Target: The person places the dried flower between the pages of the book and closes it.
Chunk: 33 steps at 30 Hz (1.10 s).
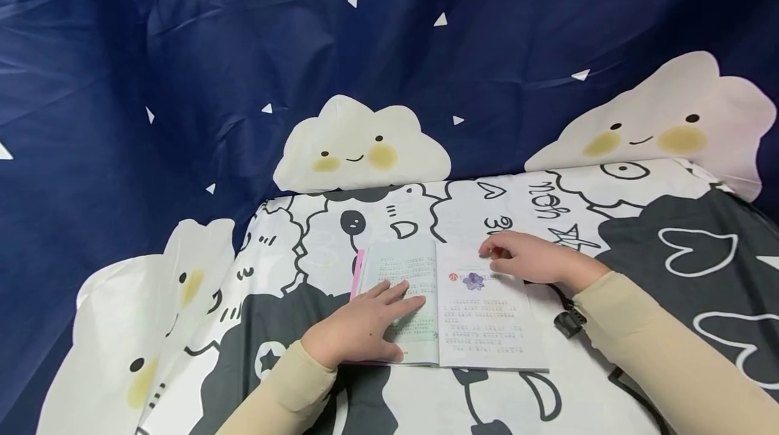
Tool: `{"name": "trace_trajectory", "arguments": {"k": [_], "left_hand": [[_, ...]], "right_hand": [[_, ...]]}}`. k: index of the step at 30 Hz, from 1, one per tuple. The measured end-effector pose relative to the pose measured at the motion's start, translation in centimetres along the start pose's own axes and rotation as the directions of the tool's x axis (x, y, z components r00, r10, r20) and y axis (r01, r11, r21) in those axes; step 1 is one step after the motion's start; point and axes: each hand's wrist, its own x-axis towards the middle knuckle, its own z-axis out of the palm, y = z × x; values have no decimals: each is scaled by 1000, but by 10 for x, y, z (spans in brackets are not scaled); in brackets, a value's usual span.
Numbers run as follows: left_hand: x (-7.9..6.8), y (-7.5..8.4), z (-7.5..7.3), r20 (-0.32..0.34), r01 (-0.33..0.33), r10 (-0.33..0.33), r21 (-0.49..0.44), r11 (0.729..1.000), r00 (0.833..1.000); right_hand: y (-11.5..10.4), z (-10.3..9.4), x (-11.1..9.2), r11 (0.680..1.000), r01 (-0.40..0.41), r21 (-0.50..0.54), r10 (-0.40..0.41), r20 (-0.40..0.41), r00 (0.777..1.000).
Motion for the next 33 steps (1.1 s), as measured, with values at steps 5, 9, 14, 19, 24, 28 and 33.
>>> {"name": "trace_trajectory", "arguments": {"k": [5,9,14,19,24,28,33], "left_hand": [[-2,0,-1,-4,6,-6,1,1000,1000],[-5,-3,-1,5,28,-28,20,999,1000],[-11,-9,0,27,26,-28,57,998,999],[-20,-19,3,17,24,-25,78,997,1000],[-28,-28,0,-39,-75,83,168,983,996],[-30,-28,-13,-150,-221,271,282,934,951],[-33,-24,-40,-340,-296,428,376,878,838]], "right_hand": [[10,-12,-18,995,-34,-94,32,-25,999],[13,-12,-31,982,-56,-182,53,-22,998],[11,-6,-41,951,-71,-301,78,11,997],[8,-6,-42,943,-76,-323,86,17,996],[7,-5,-40,944,-86,-320,99,25,995],[8,-4,-39,939,-104,-327,118,25,993],[9,-6,-40,937,-104,-335,117,20,993]]}}
